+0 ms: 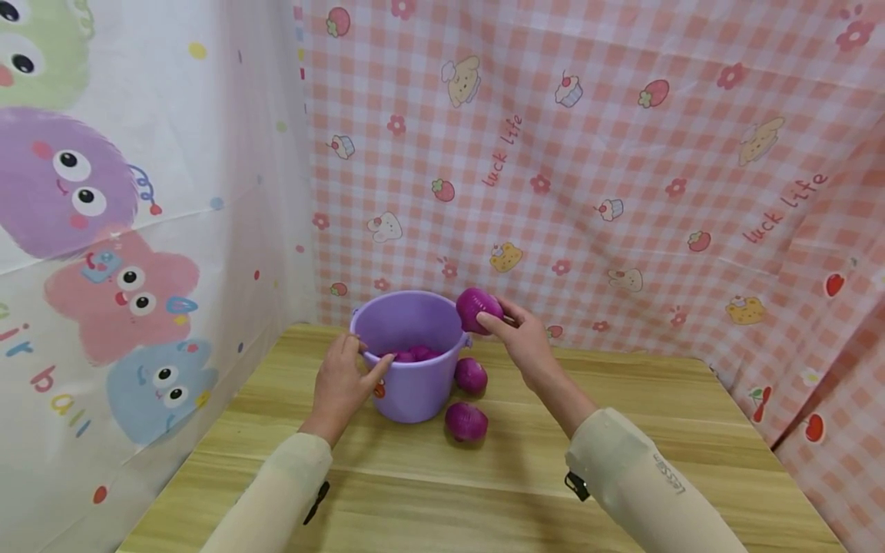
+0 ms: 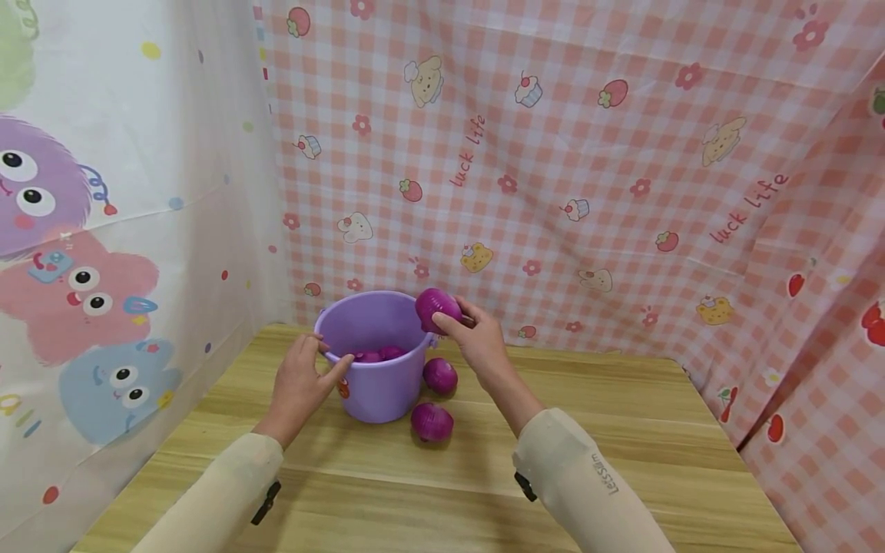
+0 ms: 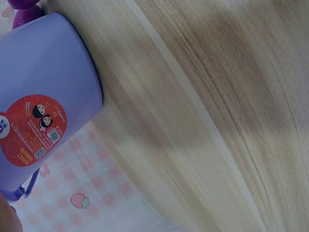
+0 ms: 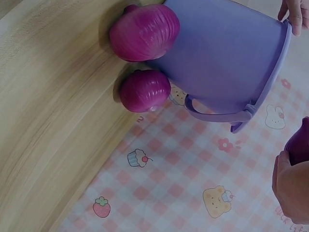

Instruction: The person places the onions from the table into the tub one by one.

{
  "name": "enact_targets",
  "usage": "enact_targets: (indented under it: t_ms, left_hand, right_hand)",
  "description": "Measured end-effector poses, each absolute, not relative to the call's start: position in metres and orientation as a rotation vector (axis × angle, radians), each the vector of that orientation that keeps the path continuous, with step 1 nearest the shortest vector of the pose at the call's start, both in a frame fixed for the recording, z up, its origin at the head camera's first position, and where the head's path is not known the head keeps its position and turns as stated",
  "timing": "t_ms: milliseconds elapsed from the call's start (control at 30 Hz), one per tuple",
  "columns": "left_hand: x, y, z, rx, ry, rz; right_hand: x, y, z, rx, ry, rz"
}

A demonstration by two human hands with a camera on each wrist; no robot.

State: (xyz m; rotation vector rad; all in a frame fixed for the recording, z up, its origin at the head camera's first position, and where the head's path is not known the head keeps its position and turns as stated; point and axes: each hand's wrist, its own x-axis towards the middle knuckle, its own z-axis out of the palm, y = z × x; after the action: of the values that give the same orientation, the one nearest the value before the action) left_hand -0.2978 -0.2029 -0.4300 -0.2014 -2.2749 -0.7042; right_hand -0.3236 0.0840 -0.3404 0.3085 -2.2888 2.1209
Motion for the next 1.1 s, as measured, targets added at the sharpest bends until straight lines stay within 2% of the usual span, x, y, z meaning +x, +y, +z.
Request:
enact_targets:
  t_ms: [700,1100]
  left_hand:
    - [-0.297,-0.202,-0.430,-0.213,-2.269,-0.699]
    - [-0.297,-0.203,-0.429,-0.215,-2.271,-0.704]
  right_hand:
    - [-0.323,0.081,-0.336,0.318,-2.278,2.107]
    - [-0.336,0.059,-0.340,0.313,-2.270,2.084]
